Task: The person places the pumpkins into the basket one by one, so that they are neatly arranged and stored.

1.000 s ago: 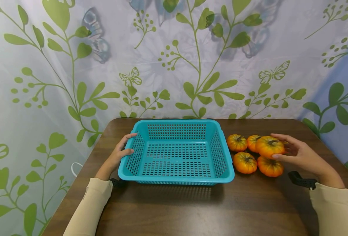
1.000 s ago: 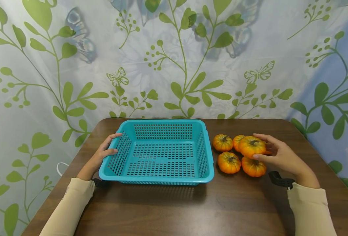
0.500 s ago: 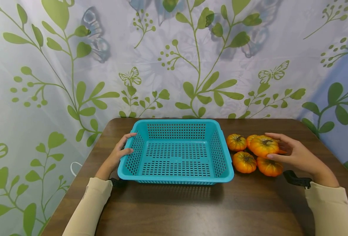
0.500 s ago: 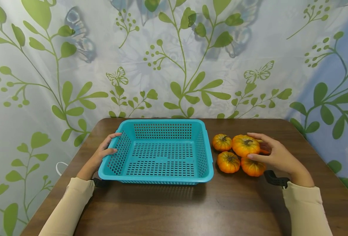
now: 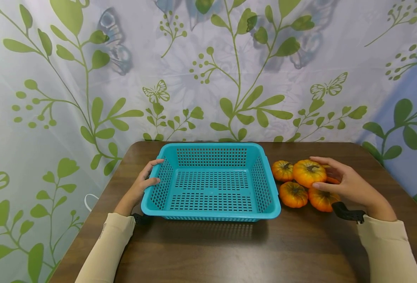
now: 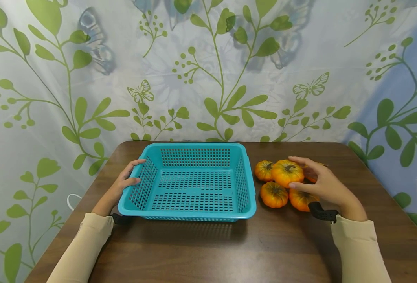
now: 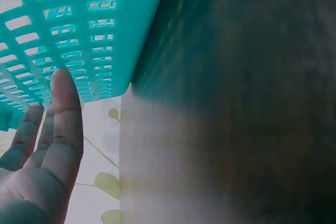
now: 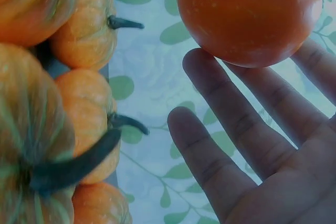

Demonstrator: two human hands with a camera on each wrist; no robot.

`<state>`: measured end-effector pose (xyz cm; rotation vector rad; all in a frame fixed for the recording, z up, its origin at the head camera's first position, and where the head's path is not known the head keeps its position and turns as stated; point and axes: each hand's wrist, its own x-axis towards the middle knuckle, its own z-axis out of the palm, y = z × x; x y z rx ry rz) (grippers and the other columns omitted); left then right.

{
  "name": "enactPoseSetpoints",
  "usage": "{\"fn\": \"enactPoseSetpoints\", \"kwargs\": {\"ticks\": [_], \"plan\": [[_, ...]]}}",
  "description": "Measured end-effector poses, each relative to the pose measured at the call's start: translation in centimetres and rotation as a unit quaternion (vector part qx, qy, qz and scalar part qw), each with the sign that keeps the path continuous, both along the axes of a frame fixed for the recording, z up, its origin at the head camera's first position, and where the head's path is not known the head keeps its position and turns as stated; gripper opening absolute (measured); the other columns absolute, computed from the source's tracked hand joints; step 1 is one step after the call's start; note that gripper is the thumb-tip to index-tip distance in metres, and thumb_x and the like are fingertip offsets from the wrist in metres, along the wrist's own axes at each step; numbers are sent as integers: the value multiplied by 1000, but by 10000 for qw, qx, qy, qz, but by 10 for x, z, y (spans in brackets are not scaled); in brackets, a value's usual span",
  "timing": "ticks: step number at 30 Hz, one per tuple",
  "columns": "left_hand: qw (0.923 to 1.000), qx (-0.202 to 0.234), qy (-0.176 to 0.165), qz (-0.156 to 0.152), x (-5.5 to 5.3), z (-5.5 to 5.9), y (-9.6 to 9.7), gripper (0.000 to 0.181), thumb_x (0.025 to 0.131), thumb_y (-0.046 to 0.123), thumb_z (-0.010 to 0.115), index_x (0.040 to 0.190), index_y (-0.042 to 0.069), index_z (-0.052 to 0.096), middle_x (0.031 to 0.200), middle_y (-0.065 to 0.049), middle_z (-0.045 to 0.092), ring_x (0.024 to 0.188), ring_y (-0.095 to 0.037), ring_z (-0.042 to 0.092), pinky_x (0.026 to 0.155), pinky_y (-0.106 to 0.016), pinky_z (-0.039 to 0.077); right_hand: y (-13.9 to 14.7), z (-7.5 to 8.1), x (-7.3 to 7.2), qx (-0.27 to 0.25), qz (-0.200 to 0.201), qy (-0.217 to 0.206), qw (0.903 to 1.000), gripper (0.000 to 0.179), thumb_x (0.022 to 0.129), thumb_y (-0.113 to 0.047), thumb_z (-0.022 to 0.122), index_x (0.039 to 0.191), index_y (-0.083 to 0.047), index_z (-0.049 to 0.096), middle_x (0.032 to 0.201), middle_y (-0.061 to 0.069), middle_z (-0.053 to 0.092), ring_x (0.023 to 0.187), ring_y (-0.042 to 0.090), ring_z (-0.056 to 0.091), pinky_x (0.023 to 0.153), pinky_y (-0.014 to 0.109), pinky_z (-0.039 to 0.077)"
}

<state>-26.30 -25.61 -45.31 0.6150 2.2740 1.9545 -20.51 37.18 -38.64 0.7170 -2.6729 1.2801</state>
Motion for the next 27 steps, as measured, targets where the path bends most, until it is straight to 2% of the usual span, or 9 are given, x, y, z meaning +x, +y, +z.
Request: {"fn": "enactPoseSetpoints", "kwargs": {"ticks": [10, 17, 22, 27], "plan": [[10000, 59, 38, -30, 0, 0, 1, 68, 95, 7, 51, 160, -1, 32, 157, -36, 36, 121, -31, 55, 90, -36, 58, -15, 5, -5, -85, 199, 140, 9997, 74, 94, 5, 77, 162, -5, 47, 149, -25, 50, 124, -8, 55, 97, 8, 43], [9999, 113, 68, -38, 0, -1, 0, 66, 95, 8, 52, 159, 3, 37, 157, -35, 36, 121, -29, 56, 90, -36, 58, -26, 7, -9, -142, 174, 105, 9997, 76, 93, 6, 78, 161, -7, 49, 148, -23, 52, 120, -6, 58, 92, 14, 51], [9999, 92, 105, -33, -1, -2, 0, 67, 95, 8, 51, 160, 2, 36, 156, -35, 36, 120, -28, 57, 90, -35, 58, -35, 8, -12, -86, 25, 51, 9999, 74, 93, 2, 79, 161, -8, 50, 149, -22, 51, 122, -5, 55, 93, 12, 46], [9998, 85, 163, -44, -1, -2, 0, 67, 95, 8, 51, 160, 0, 34, 155, -35, 37, 119, -25, 58, 90, -34, 58, -43, 10, -14, -124, 110, 122, 9998, 72, 93, 2, 79, 159, -5, 51, 151, -18, 52, 126, -3, 53, 98, 8, 40]]}}
